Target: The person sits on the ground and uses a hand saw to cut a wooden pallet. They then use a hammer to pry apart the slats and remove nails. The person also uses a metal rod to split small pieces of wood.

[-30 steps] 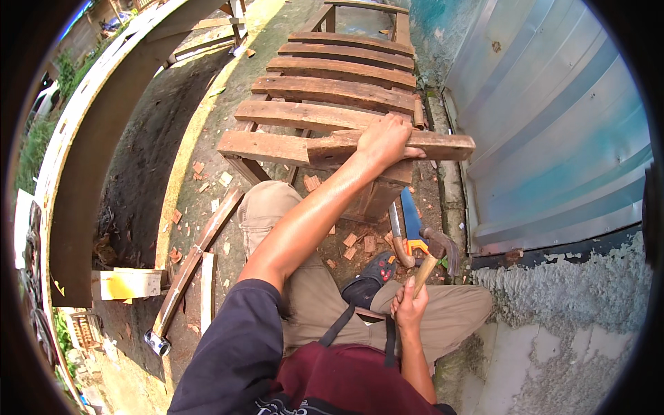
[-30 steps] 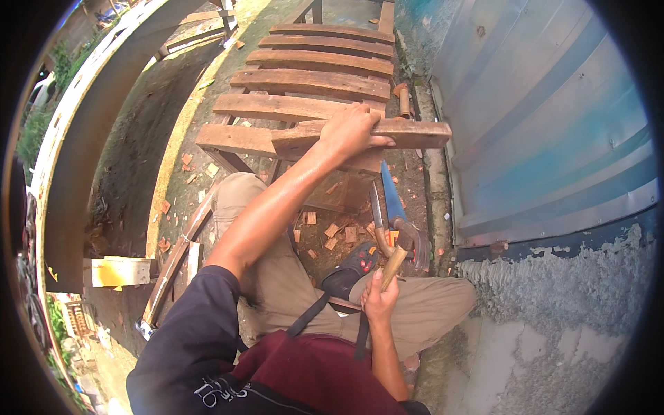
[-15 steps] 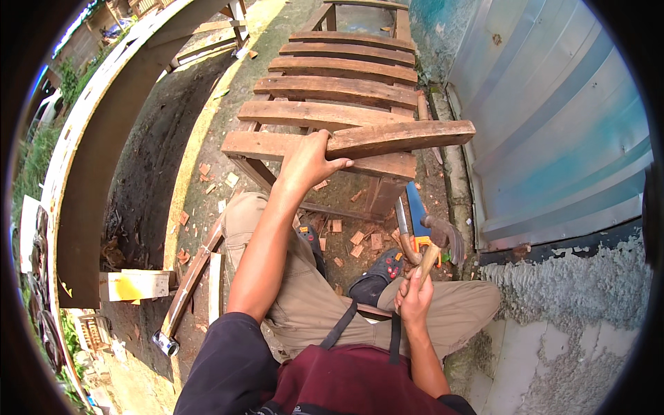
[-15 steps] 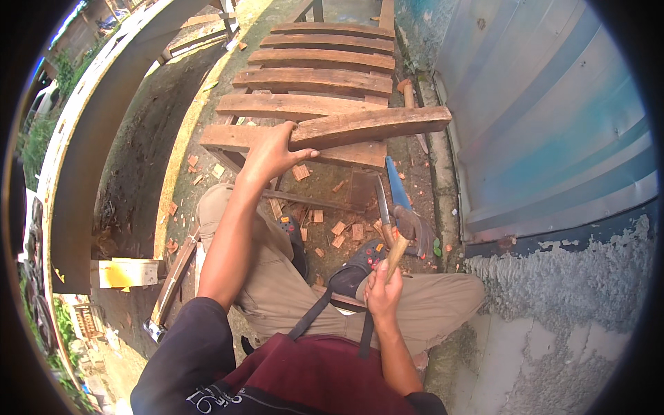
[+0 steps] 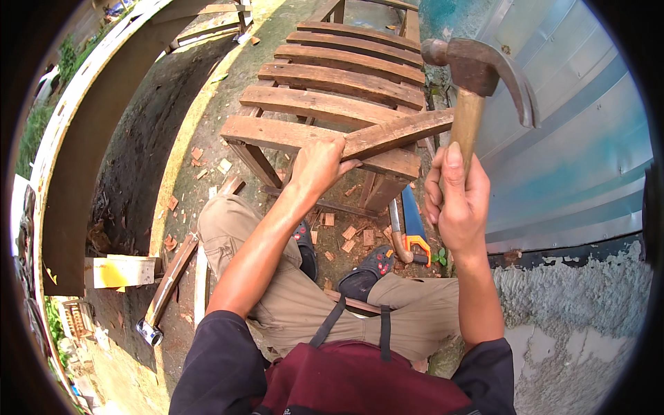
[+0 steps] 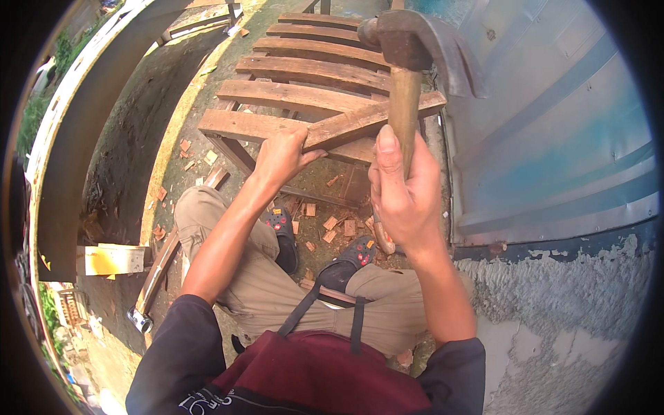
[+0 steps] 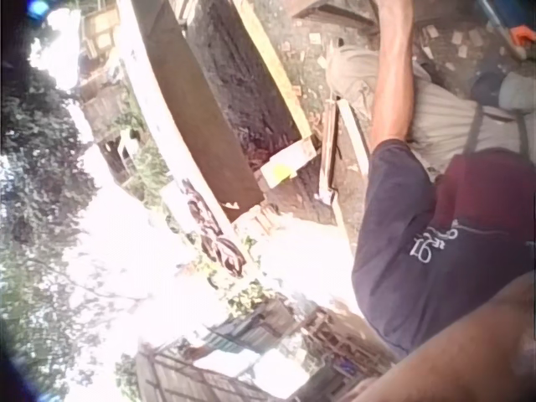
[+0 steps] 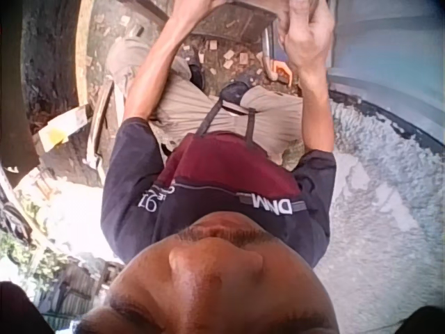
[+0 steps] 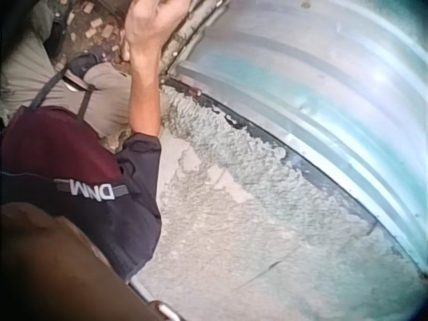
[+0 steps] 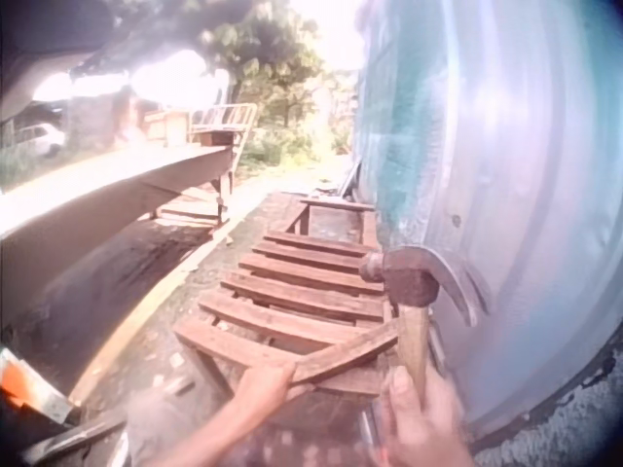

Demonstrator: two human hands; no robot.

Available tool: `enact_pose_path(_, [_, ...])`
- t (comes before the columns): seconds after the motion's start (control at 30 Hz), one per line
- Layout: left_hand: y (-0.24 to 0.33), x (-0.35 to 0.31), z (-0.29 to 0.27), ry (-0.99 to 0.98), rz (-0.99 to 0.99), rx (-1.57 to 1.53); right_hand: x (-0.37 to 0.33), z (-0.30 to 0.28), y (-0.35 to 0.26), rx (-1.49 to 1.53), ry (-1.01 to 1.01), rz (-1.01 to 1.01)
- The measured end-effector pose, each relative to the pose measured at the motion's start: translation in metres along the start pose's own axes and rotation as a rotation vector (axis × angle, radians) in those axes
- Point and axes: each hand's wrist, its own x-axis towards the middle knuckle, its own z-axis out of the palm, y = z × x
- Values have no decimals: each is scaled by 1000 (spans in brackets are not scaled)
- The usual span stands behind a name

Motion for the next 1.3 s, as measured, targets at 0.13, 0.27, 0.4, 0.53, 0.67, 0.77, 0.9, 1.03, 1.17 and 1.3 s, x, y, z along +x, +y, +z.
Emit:
enact_pose_path(0.13, [-4,1,5,39,48,-12,12,3,46,-326,-131,152])
enact_pose_path(0.27, [-5,-1,6,18,75,11,30,-2,55,-591,-236,344])
enact_pose_path(0.4, [-6,-4,7,9,42,6,27,3,33,-431,-115,182])
enact_pose_path(0.53, [-3,1,6,4,48,0,12,0,63,-463,-247,220])
enact_pose_path(0.67, [-8,-1,4,44,63,-4,24,0,16,-365,-238,520])
enact_pose_path(0.77, [-6,-2,8,65,79,-5,17,1,24,-323,-177,332])
enact_pose_path(0.9, [-5,0,8,9,39,-11,25,-15,36,-367,-336,462])
enact_pose_path(1.03, [4,-12,9,115,55,13,8,-13,29,-75,-212,568])
enact_pose_path(1.17, [-6,-5,14,336,51,62,-37,-15,50,201,18,445])
enact_pose_path(1.3, [-43,11,7,344,155,73,-105,-16,95,213,155,399])
